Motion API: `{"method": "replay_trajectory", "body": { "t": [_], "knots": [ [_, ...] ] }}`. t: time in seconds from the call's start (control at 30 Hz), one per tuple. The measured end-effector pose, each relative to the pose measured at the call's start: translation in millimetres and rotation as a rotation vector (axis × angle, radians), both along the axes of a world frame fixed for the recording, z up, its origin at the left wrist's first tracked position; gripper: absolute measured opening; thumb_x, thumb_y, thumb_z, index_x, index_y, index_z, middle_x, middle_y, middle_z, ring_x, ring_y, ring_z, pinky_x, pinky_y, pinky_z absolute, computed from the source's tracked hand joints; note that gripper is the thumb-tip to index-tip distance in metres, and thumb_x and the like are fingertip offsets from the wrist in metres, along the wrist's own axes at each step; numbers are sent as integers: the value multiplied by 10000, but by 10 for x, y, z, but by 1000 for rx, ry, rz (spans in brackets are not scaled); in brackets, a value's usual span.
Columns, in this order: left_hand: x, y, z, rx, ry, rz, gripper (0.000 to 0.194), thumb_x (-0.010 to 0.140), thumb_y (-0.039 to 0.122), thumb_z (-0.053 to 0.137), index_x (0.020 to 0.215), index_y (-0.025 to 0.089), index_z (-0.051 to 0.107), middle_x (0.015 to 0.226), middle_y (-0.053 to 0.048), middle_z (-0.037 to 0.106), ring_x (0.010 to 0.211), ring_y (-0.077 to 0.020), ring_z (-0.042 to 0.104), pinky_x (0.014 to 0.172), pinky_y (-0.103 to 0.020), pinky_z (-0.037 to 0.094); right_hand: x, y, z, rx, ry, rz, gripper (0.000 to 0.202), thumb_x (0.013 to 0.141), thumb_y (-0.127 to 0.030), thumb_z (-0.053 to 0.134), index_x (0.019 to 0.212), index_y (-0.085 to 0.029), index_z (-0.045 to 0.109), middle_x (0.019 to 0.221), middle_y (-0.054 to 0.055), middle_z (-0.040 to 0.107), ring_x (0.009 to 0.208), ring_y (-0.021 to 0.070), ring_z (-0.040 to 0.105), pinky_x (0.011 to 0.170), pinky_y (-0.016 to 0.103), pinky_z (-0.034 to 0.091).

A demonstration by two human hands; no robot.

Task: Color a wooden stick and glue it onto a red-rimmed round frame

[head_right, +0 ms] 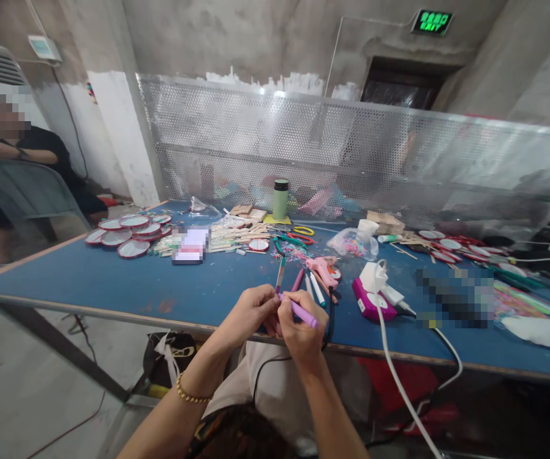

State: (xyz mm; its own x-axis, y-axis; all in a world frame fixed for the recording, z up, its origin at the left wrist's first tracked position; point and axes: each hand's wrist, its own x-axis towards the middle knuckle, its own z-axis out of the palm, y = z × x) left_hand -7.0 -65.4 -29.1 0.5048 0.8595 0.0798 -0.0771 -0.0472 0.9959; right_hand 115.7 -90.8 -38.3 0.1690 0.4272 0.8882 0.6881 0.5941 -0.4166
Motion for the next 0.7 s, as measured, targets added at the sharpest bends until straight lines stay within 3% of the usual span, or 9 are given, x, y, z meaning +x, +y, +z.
{"method": "replay_trajectory", "body": {
  "t": [0.27,0.4,0.5,0.7],
  "knots": [
    [-13,-9,9,-15,-10,-7,346,805,519,562,740,198,450,573,4,632,472,-149,643,425,-212,478,17,-47,-74,-54,146,43,157,863,-219,556,746,-180,653,607,3,656,496,124,603,492,226,497],
    [-17,-9,9,-45,-32,-18,321,788,488,571,764,184,471,591,-12,643,472,-150,647,425,-205,473,48,-54,-114,-76,370,120,124,863,-276,606,837,-174,670,639,-3,665,445,111,578,437,225,472],
    [-23,-1,-3,-49,-42,-15,324,773,479,582,790,172,479,616,-27,655,477,-155,653,414,-197,461,89,-68,-49,-90,524,202,131,860,-294,627,895,-173,662,602,-27,644,426,106,572,435,227,481],
    [-45,4,-7,-47,-52,-14,349,776,478,584,852,148,500,669,-43,663,494,-144,656,428,-193,467,399,-164,87,-112,348,128,129,894,-270,619,943,-178,696,668,-5,656,505,125,617,501,258,528]
  ]
}}
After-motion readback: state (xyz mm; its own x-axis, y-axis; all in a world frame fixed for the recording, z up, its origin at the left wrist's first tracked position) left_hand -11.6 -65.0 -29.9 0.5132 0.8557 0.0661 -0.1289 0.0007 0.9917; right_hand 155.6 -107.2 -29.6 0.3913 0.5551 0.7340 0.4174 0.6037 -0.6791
